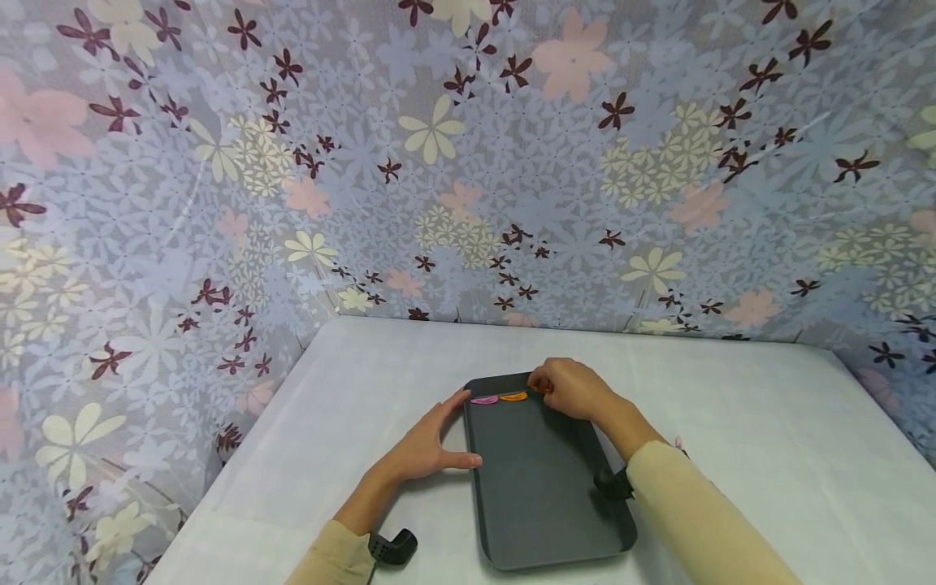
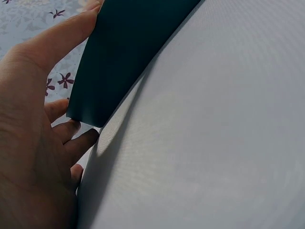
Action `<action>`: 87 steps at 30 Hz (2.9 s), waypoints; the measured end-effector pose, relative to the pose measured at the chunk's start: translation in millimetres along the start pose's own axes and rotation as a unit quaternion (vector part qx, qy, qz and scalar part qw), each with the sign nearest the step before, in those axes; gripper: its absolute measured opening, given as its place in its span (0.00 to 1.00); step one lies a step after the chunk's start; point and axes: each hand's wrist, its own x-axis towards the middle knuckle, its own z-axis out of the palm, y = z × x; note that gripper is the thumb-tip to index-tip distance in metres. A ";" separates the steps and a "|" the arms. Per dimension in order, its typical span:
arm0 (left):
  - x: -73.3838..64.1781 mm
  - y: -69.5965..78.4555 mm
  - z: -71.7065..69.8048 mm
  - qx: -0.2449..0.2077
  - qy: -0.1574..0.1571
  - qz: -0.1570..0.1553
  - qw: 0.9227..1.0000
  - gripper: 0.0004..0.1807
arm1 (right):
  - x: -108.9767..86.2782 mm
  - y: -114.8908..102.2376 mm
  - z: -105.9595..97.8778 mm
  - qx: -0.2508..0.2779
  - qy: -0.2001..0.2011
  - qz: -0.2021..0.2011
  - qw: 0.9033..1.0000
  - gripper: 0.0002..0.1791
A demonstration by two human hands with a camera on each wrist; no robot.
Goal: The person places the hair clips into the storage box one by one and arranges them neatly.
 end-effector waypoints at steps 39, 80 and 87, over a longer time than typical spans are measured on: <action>1.2 2.4 -0.3 0.004 0.003 -0.012 1.000 0.55 | -0.1 0.3 17.6 -0.103 0.075 -0.050 0.991 0.10; 2.8 4.4 -0.5 0.004 0.006 -0.012 1.000 0.55 | -2.2 8.4 9.8 0.039 0.099 -0.019 0.994 0.09; 2.6 5.0 -0.2 0.004 0.005 -0.017 1.000 0.55 | -8.1 10.2 -1.6 0.113 0.098 -0.011 0.989 0.09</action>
